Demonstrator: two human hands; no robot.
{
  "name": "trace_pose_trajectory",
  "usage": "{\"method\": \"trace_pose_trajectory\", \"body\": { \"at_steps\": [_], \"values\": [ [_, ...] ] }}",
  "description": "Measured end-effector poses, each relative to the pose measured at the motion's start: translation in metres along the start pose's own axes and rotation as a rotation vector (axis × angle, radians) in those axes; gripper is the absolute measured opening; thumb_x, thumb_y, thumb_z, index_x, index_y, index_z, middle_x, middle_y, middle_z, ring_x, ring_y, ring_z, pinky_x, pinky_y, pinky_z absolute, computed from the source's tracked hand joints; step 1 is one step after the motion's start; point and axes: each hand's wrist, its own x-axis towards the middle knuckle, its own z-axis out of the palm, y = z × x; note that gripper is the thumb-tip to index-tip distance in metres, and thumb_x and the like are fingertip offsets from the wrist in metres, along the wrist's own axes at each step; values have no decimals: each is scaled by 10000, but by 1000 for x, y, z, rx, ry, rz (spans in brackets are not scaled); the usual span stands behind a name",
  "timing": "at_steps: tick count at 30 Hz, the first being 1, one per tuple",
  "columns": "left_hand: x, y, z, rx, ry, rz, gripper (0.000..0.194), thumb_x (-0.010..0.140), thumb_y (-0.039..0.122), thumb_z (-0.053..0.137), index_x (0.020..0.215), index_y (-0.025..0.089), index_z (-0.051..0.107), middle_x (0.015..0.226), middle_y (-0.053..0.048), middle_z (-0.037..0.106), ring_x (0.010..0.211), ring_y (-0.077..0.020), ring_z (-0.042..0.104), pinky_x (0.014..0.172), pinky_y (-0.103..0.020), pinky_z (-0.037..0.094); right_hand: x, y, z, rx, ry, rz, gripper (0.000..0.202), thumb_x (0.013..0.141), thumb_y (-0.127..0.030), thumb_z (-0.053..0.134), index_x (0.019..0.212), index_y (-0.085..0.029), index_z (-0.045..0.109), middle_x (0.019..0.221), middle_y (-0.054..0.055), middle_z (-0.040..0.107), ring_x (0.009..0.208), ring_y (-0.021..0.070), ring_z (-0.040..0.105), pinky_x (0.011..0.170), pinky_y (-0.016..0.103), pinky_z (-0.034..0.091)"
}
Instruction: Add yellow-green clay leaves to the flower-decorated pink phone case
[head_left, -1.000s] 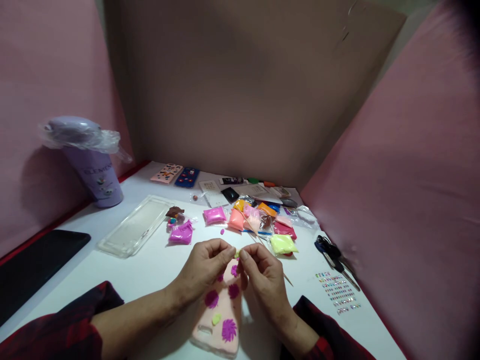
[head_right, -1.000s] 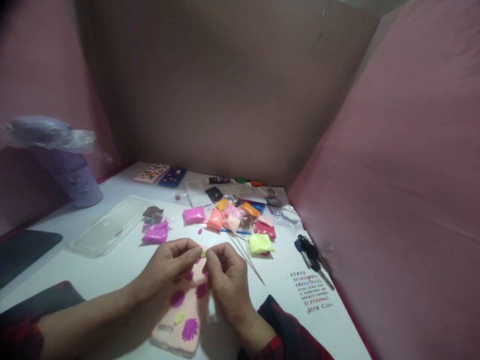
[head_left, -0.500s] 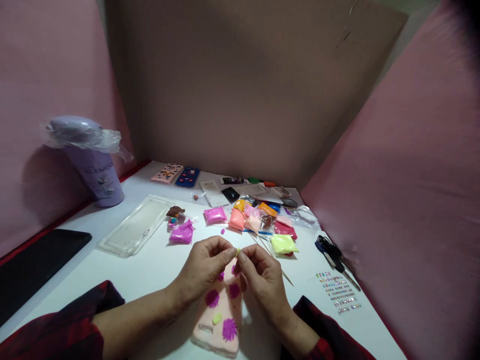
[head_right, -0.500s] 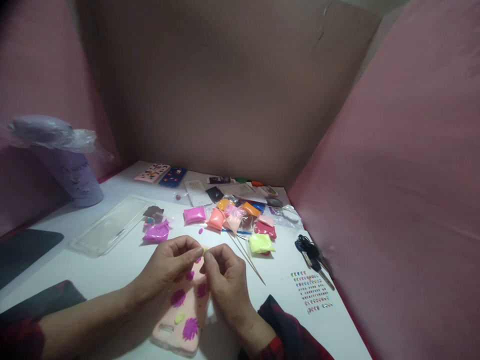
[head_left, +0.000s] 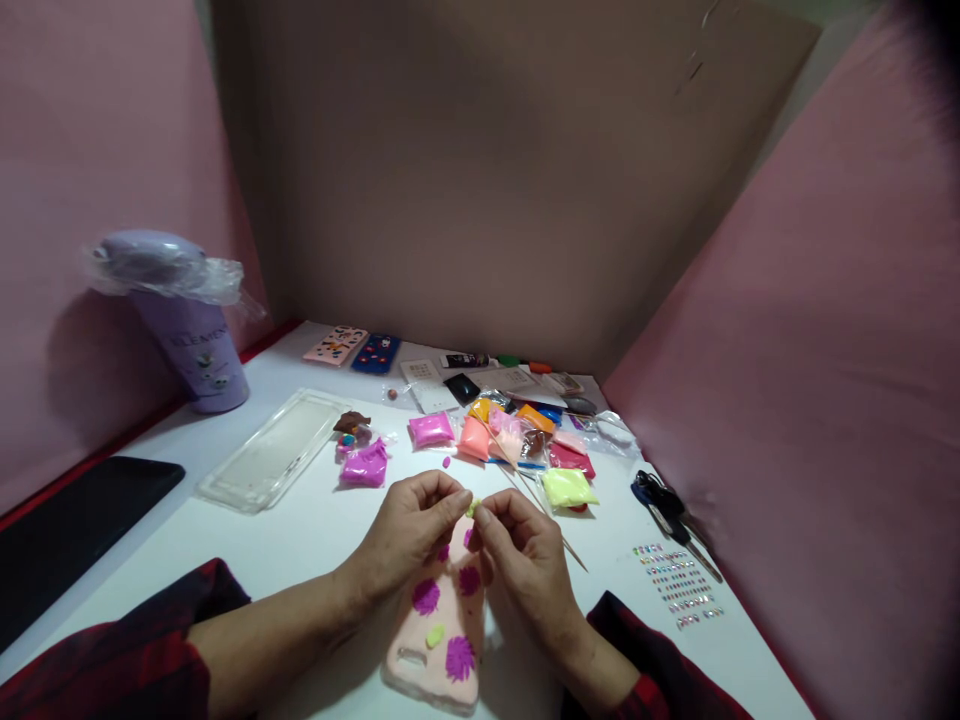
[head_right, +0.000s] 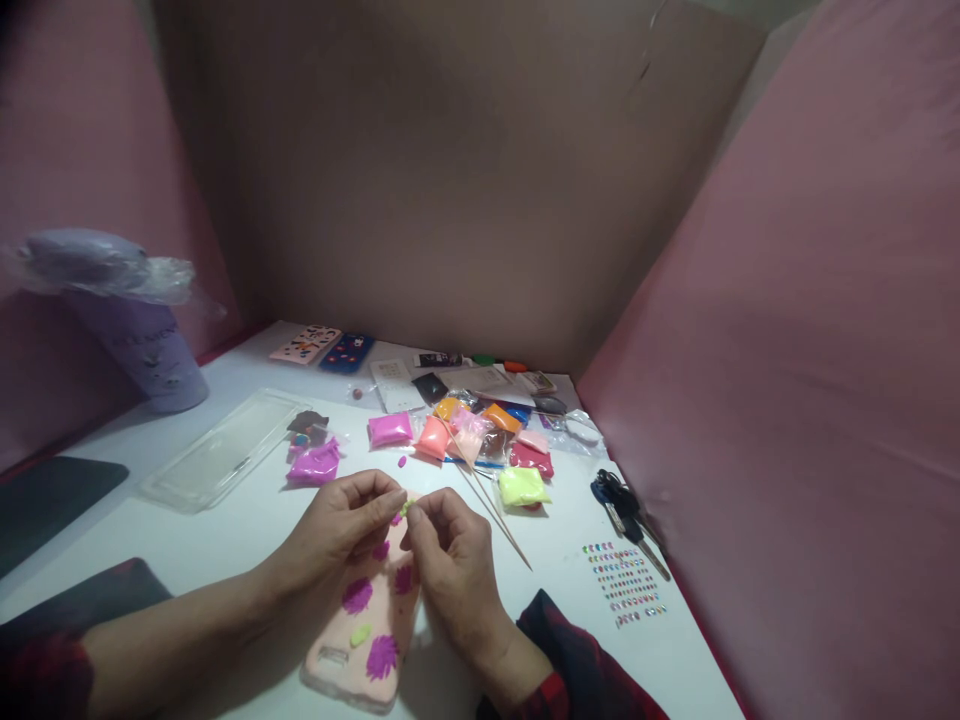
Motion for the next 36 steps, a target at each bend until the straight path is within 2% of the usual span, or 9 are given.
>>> {"method": "trace_pose_trajectory", "body": {
  "at_steps": [13, 19, 24, 31, 36],
  "values": [
    [0, 2, -1, 46, -4, 21, 276, 745, 386, 666, 690, 143, 546, 484, 69, 436, 412, -30, 318, 392, -161, 224, 1, -2, 0, -37, 13, -1, 219, 873, -336, 538, 735, -166, 546, 629, -4, 581, 556, 117, 542, 531, 227, 427],
    [1, 2, 0, 60, -2, 10, 262, 694, 359, 707, 674, 147, 554, 472, 72, 446, 386, -30, 302, 366, -163, 212, 2, -5, 0, -50, 13, -6, 237, 867, -353, 545, 724, -164, 545, 615, -10, 570, 530, 113, 533, 511, 227, 416],
    [1, 0, -2, 59, 7, 23, 226, 734, 342, 673, 701, 149, 561, 512, 61, 469, 422, -36, 348, 387, -155, 229, 1, -2, -1, -42, 34, -27, 227, 881, -355, 526, 748, -171, 541, 630, -17, 559, 534, 106, 512, 520, 225, 413],
    [1, 2, -1, 31, -13, 20, 258, 702, 356, 702, 674, 149, 551, 486, 63, 458, 406, -35, 321, 372, -157, 220, 2, 3, 0, -27, 32, -35, 208, 874, -338, 539, 752, -170, 542, 625, -15, 561, 537, 107, 511, 509, 223, 411],
    [0, 3, 1, -2, 1, 1, 253, 675, 356, 726, 716, 140, 601, 536, 35, 526, 405, -38, 345, 375, -167, 218, 1, 3, 0, -35, 27, -36, 204, 876, -333, 536, 753, -172, 548, 618, -21, 550, 524, 102, 502, 499, 223, 407]
  ]
}}
